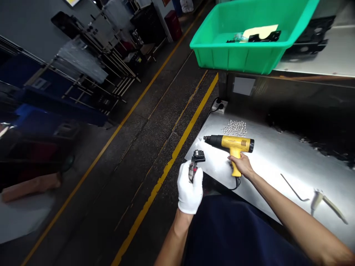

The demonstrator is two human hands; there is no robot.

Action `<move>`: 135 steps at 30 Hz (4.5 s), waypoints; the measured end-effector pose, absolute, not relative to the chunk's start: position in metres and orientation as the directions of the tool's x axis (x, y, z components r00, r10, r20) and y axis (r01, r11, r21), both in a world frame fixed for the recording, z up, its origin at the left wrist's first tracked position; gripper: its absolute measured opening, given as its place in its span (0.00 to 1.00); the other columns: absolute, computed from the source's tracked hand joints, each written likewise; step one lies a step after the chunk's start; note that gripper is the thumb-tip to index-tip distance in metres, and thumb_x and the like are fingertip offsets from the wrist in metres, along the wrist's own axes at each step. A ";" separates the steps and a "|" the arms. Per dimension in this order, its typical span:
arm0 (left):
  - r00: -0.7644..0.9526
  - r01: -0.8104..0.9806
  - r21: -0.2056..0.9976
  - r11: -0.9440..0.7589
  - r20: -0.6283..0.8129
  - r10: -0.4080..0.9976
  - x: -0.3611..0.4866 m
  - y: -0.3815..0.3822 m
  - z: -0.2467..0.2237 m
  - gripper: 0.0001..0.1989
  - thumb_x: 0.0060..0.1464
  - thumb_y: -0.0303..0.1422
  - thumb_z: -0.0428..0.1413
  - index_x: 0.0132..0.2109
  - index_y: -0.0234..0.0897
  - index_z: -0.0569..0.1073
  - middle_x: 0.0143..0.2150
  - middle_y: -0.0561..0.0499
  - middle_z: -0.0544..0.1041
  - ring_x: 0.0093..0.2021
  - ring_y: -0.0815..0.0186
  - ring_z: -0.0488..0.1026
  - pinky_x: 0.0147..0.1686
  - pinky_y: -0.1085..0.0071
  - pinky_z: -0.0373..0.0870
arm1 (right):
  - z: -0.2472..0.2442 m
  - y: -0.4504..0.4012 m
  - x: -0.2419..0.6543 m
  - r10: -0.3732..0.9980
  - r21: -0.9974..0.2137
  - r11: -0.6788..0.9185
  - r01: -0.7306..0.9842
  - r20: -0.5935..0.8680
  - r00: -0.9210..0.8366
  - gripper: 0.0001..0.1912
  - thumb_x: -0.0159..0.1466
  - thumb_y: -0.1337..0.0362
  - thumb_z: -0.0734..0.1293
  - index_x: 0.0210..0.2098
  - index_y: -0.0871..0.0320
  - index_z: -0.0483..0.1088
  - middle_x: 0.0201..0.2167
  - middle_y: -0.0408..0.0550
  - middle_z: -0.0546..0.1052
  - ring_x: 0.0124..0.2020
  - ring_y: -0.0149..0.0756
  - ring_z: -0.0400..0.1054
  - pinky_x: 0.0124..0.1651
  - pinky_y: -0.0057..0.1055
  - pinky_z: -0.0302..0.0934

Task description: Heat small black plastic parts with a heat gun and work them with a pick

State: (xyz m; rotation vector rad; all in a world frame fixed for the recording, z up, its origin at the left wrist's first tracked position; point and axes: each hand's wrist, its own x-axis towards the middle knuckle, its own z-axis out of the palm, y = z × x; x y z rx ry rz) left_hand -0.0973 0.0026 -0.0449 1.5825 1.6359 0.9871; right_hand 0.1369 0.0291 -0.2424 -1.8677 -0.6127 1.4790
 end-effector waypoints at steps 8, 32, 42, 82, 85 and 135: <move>0.024 0.561 0.828 0.011 -0.030 0.999 -0.121 0.022 -0.045 0.18 0.70 0.41 0.51 0.60 0.39 0.72 0.53 0.42 0.78 0.53 0.59 0.77 0.55 0.64 0.72 | -0.242 0.061 0.106 0.740 -0.669 -0.673 0.316 -0.608 0.288 0.17 0.71 0.57 0.70 0.55 0.59 0.73 0.53 0.52 0.77 0.49 0.44 0.75 0.50 0.47 0.73; 0.722 0.341 0.940 -0.025 -0.244 0.648 0.033 -0.024 -0.037 0.19 0.70 0.46 0.49 0.46 0.36 0.75 0.39 0.47 0.76 0.36 0.63 0.72 0.39 0.67 0.72 | -0.198 -0.118 0.281 0.672 -0.569 -0.713 0.409 -0.387 0.632 0.16 0.72 0.57 0.69 0.54 0.59 0.73 0.50 0.51 0.78 0.45 0.42 0.76 0.48 0.44 0.74; 0.842 0.339 0.900 -0.275 -0.160 0.515 0.032 -0.012 -0.024 0.17 0.68 0.44 0.52 0.47 0.37 0.78 0.38 0.46 0.78 0.38 0.59 0.75 0.41 0.65 0.72 | 0.005 -0.146 0.322 0.925 -0.910 -0.164 0.380 -0.009 0.379 0.12 0.69 0.54 0.70 0.38 0.57 0.77 0.20 0.37 0.69 0.21 0.28 0.60 0.24 0.28 0.56; 0.908 0.368 0.577 -0.729 -0.052 0.417 0.032 0.003 0.010 0.10 0.64 0.40 0.58 0.46 0.40 0.77 0.38 0.49 0.80 0.37 0.60 0.77 0.40 0.65 0.72 | 0.087 -0.124 0.326 0.955 -0.771 0.179 0.612 -0.013 -0.296 0.08 0.65 0.74 0.68 0.39 0.57 0.78 0.21 0.36 0.75 0.21 0.27 0.65 0.28 0.29 0.55; 0.887 0.398 0.551 -0.733 -0.027 0.462 0.033 -0.002 0.011 0.09 0.64 0.39 0.58 0.44 0.39 0.78 0.36 0.49 0.79 0.35 0.61 0.76 0.38 0.65 0.71 | 0.089 -0.126 0.326 0.961 -0.744 0.182 0.643 -0.004 -0.276 0.08 0.65 0.73 0.68 0.39 0.56 0.78 0.22 0.38 0.76 0.21 0.28 0.66 0.27 0.30 0.55; 0.594 0.698 0.563 -0.443 -0.110 0.796 0.052 -0.028 0.010 0.11 0.66 0.42 0.56 0.42 0.40 0.78 0.34 0.52 0.77 0.33 0.65 0.74 0.37 0.68 0.69 | 0.074 -0.124 0.284 0.975 -0.276 0.159 0.948 0.194 -0.107 0.09 0.66 0.73 0.66 0.30 0.60 0.74 0.21 0.40 0.73 0.18 0.31 0.65 0.23 0.34 0.48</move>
